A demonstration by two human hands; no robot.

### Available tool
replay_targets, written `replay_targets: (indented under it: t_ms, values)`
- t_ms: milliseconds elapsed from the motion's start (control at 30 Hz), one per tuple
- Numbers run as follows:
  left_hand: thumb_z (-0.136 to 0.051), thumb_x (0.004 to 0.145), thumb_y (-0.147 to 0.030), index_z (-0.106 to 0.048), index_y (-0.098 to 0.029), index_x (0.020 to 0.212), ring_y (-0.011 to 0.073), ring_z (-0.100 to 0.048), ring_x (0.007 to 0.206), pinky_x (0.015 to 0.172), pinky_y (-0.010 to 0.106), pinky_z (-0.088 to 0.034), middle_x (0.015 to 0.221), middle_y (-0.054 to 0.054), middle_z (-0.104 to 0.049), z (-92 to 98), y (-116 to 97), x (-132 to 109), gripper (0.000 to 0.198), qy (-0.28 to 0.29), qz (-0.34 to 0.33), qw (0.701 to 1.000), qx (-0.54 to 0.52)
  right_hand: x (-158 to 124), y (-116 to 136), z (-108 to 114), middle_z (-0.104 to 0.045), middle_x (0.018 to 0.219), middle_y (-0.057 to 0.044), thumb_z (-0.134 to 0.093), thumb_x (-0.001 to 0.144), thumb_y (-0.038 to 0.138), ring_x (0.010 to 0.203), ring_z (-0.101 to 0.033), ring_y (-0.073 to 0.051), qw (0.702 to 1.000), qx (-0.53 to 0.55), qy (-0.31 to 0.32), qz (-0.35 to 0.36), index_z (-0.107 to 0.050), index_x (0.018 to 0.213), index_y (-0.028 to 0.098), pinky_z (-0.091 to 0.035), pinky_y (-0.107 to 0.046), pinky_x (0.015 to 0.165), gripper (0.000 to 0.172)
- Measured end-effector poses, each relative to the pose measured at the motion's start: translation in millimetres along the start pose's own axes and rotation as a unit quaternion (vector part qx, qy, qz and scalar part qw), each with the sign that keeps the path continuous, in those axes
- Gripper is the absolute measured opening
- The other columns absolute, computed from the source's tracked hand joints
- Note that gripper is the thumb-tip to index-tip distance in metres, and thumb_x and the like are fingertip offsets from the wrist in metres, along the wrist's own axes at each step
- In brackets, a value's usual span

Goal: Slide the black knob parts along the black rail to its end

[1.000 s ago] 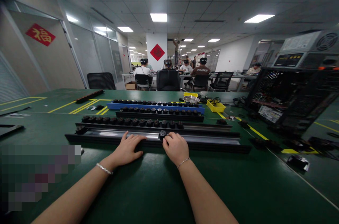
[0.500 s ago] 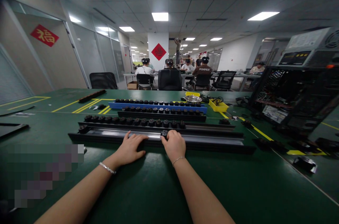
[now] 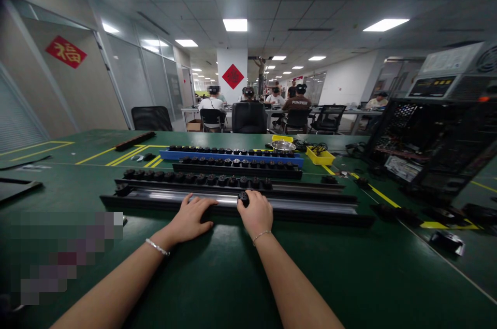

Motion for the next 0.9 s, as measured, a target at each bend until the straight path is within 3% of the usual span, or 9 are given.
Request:
replay_targets:
  t_ms: [900]
  values:
    - [-0.059, 0.072, -0.034, -0.046, -0.029, 0.12, 0.0251, -0.049, 0.113, 0.108, 0.053, -0.011, 0.123, 0.003, -0.058, 2.0, -1, -1, 0.05, 0.002, -0.008, 1.0, 0.002, -2, -12, 7, -0.066, 0.105, -0.008, -0.048, 0.079, 0.031, 0.104, -0.051, -0.023, 0.999, -0.002, -0.053, -0.012, -0.065, 0.104, 0.018, -0.036, -0.033, 0.088, 0.032]
Point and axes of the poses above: each hand's wrist, its own x-axis towards the middle knuckle, its own z-axis out of the back of the hand, y = z × x, the point moved 4 cm from there along x, towards the middle knuckle
